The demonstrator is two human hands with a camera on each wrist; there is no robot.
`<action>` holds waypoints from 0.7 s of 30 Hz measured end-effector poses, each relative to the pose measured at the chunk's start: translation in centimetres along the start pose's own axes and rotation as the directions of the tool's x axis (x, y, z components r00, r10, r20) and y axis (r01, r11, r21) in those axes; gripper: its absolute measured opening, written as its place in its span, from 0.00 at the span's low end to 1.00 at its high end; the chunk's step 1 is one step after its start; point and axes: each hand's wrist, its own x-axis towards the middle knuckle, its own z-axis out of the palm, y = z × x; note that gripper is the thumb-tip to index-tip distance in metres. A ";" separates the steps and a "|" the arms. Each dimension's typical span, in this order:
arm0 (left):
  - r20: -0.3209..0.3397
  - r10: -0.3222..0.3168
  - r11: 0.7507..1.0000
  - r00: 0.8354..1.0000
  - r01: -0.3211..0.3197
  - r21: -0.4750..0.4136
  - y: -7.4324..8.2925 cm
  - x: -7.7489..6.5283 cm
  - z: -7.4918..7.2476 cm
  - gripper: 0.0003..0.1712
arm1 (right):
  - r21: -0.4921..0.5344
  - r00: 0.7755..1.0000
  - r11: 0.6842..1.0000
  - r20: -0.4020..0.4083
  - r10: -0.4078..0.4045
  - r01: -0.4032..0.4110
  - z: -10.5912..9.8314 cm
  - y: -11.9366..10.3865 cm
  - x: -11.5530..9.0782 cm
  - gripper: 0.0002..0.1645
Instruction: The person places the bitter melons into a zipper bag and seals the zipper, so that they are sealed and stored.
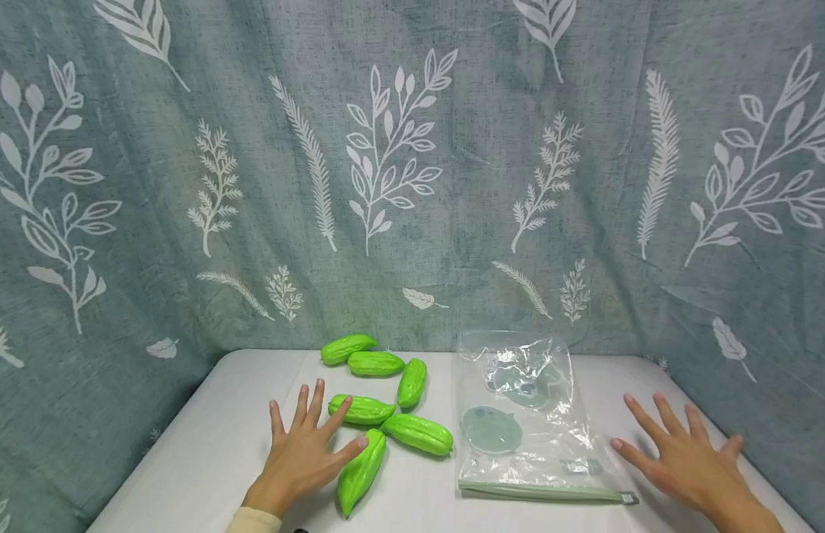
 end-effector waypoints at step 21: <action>-0.059 -0.049 0.999 0.997 0.047 -0.024 0.5 -0.6 1.4 0.49 | 0.035 0.997 0.997 0.015 -0.075 0.074 1.7 -1.3 -1.7 0.53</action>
